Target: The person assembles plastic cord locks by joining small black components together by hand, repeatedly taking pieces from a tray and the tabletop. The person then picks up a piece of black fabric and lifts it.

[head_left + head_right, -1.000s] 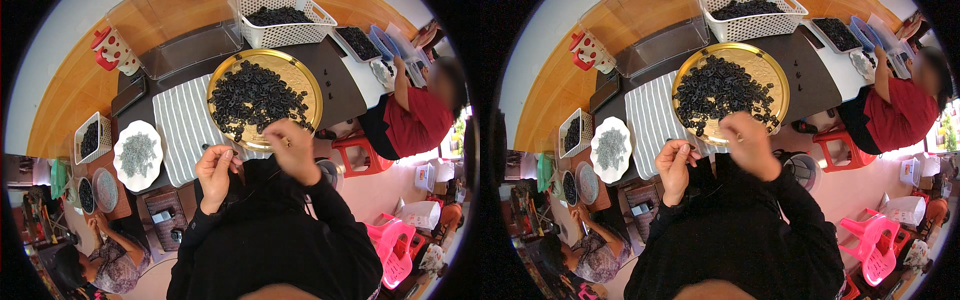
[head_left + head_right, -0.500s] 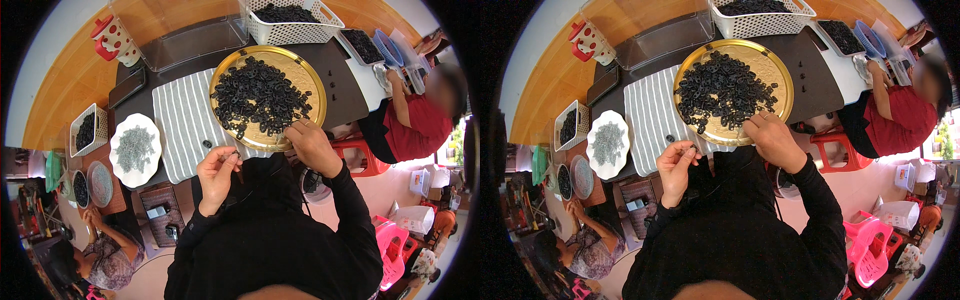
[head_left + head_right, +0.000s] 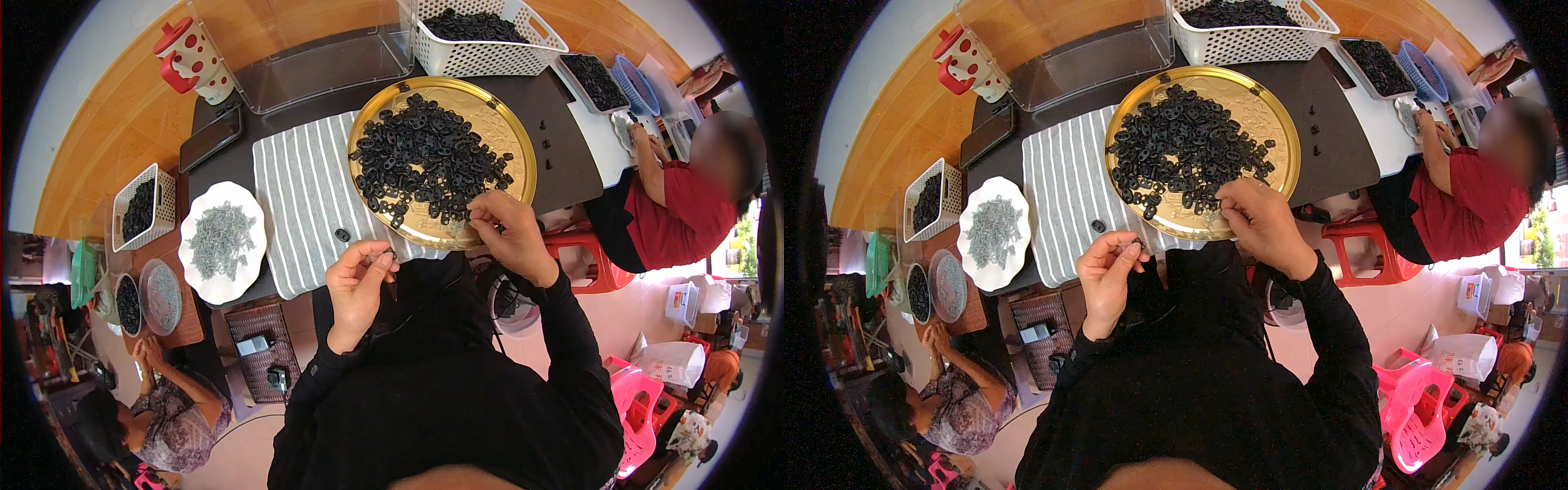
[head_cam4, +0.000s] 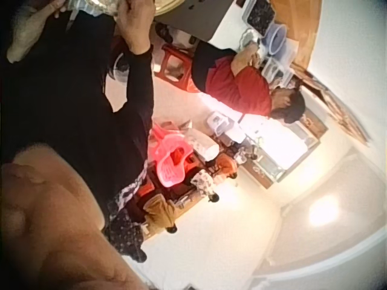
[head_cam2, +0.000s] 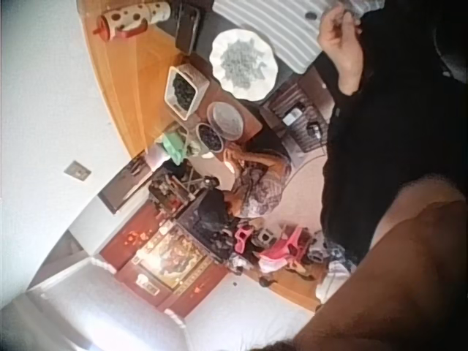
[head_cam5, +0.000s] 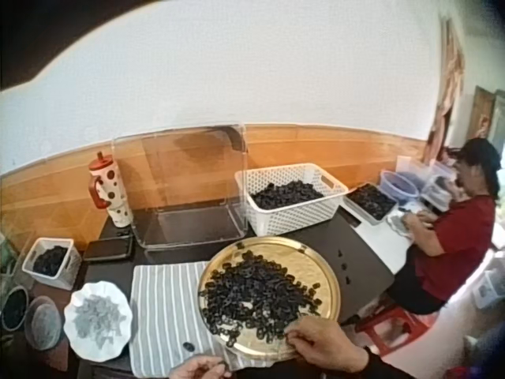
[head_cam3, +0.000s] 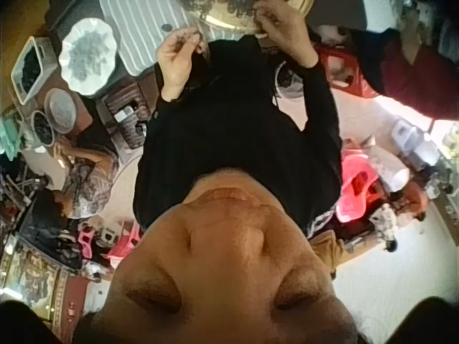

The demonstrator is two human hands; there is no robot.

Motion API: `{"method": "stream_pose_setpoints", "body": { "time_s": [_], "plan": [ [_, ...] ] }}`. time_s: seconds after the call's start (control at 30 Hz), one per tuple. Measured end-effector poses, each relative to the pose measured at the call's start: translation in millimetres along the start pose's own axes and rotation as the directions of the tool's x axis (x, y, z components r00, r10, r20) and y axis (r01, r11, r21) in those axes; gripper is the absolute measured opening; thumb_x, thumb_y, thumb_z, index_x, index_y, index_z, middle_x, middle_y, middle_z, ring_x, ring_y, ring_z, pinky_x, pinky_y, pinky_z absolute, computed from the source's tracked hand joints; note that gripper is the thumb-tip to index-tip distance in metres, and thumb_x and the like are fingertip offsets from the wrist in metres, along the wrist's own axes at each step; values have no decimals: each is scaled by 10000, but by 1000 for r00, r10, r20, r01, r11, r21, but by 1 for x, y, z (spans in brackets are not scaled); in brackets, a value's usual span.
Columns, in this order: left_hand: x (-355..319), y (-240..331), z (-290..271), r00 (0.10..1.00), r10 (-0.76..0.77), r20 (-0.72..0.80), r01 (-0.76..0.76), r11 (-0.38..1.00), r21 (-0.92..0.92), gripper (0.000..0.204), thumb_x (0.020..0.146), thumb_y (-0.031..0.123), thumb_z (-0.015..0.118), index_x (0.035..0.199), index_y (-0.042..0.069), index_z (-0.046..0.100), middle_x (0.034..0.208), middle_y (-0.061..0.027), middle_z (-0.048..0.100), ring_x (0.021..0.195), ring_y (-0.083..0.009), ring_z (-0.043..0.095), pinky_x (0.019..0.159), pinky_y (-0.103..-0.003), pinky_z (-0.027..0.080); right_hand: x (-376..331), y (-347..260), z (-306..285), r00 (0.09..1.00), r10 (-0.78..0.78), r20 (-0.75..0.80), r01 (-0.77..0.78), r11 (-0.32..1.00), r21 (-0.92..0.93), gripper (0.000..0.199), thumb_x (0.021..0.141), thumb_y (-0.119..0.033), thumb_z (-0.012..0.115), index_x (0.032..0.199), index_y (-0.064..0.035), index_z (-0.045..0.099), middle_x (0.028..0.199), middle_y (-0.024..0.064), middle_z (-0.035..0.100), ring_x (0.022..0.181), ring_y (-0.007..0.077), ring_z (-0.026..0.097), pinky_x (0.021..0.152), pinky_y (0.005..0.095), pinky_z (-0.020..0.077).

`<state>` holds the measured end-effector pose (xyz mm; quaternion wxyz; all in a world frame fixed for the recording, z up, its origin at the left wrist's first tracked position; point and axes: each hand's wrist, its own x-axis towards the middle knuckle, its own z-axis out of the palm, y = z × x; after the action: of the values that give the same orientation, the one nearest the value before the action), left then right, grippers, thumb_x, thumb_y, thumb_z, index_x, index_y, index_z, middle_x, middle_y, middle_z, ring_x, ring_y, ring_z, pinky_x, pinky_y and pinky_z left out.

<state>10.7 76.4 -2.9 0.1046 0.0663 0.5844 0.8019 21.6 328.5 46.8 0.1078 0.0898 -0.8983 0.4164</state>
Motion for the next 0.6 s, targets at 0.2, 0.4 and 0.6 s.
{"method": "stream_pose_setpoints", "body": {
  "time_s": [0.2,0.4,0.6],
  "plan": [
    [3,1,3,1000,-1,2,1,1000,16,144,920,-24,593,1054,-24,644,851,-47,650,734,-94,626,602,-209,476,3,-1,-4,960,-255,119,276,935,-220,201,771,59,617,960,-6,604,831,112,625,755,312,590,662,388,476],
    [3,0,2,1000,-8,-2,8,1000,6,143,920,-23,593,1054,-25,642,843,-44,651,733,-92,626,603,-206,477,9,-10,-6,899,-309,311,426,785,-450,249,711,-45,634,955,-32,588,795,97,570,773,291,553,683,382,460],
    [3,-2,2,1000,-2,2,2,1000,-25,158,923,-16,591,1072,-28,640,859,-43,657,744,-90,628,614,-205,483,13,-12,-2,891,-303,337,444,732,-516,178,704,-63,606,859,-40,522,787,119,494,788,304,540,703,394,452]
  ]
}}
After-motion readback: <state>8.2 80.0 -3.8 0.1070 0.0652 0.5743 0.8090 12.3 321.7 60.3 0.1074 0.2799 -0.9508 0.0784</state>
